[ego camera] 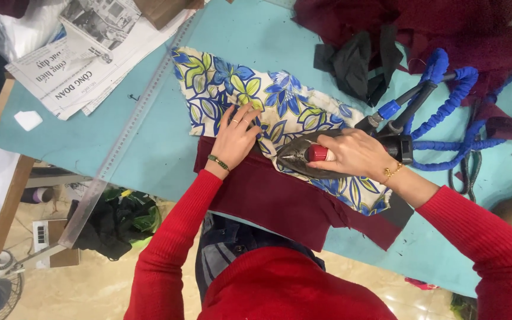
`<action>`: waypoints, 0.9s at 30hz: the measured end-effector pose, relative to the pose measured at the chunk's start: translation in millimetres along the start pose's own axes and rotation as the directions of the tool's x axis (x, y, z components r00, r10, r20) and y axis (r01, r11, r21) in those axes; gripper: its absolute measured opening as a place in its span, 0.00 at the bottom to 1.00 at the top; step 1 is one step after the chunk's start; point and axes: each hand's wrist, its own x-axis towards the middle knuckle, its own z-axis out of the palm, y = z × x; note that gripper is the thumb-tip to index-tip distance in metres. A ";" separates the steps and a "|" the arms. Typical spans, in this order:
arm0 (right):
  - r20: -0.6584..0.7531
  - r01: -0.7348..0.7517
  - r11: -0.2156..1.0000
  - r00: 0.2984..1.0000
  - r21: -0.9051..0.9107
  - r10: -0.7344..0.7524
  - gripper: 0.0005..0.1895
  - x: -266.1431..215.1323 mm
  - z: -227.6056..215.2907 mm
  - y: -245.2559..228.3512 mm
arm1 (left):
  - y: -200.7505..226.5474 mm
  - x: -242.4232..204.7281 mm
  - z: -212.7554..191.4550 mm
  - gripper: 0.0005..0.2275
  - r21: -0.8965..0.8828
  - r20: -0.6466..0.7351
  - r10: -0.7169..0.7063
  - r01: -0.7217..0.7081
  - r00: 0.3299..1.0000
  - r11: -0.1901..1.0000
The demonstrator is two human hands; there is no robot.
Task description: Ironing and trimming fabric pieces to prepare them for garment assembly.
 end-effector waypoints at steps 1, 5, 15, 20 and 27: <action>-0.002 -0.002 1.000 1.000 -0.001 0.002 0.26 1.2 -1.0 -0.6 | -1.7 -1.3 -3.8 0.05 0.000 -0.001 0.003 -0.003 1.000 1.000; 0.027 -0.056 0.998 0.998 -0.025 0.057 0.26 2.9 -2.6 -4.2 | -6.7 -8.6 -12.4 0.05 -0.028 -0.008 0.017 -0.017 1.000 0.999; -0.031 -0.092 0.994 0.995 -0.061 0.091 0.28 0.5 4.2 -5.7 | -21.4 -12.9 -1.1 0.11 -0.055 0.021 0.009 -0.008 1.000 0.998; -0.064 -0.096 0.993 0.994 -0.073 0.092 0.29 0.9 7.5 -5.3 | -34.4 -7.2 5.0 0.15 -0.030 0.036 0.027 -0.026 0.999 0.999; -0.059 -0.136 0.988 0.989 -0.070 0.132 0.29 0.1 13.1 -2.9 | -31.0 1.3 -2.8 0.15 -0.086 0.081 0.006 0.001 0.997 0.996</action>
